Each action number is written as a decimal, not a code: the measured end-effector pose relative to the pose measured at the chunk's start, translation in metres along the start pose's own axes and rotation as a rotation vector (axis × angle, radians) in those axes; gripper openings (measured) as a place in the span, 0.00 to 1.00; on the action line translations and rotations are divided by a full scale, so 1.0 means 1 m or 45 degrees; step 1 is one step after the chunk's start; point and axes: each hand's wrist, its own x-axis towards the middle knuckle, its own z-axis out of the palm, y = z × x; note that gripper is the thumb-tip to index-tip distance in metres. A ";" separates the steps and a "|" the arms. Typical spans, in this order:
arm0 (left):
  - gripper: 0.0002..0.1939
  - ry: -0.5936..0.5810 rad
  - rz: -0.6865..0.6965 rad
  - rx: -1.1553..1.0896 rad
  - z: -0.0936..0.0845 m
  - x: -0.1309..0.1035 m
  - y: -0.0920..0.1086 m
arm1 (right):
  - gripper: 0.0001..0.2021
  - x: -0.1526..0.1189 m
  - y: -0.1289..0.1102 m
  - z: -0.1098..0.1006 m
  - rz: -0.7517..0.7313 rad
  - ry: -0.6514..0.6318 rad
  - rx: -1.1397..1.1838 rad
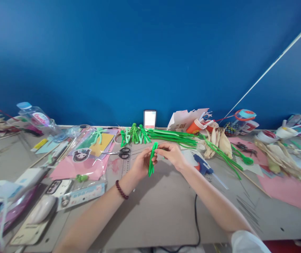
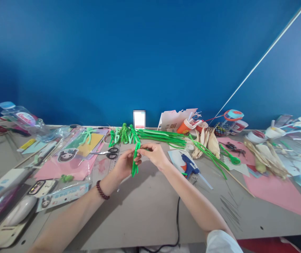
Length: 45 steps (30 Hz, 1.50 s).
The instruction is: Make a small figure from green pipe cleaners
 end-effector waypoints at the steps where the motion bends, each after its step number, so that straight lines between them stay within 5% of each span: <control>1: 0.08 -0.013 -0.013 -0.009 0.000 0.000 0.000 | 0.12 0.000 0.000 0.000 0.001 -0.004 -0.004; 14: 0.13 0.159 0.509 0.426 0.003 0.000 -0.005 | 0.13 -0.001 0.000 0.003 -0.017 0.056 0.043; 22: 0.15 0.135 0.727 0.726 0.004 -0.003 -0.008 | 0.11 0.000 0.002 0.001 -0.069 0.116 0.023; 37: 0.13 0.130 0.593 0.613 0.008 -0.005 -0.005 | 0.09 -0.001 0.002 0.002 -0.254 0.092 -0.089; 45: 0.13 0.193 0.476 0.603 0.012 -0.006 -0.004 | 0.13 0.000 0.012 0.004 -0.191 0.108 -0.209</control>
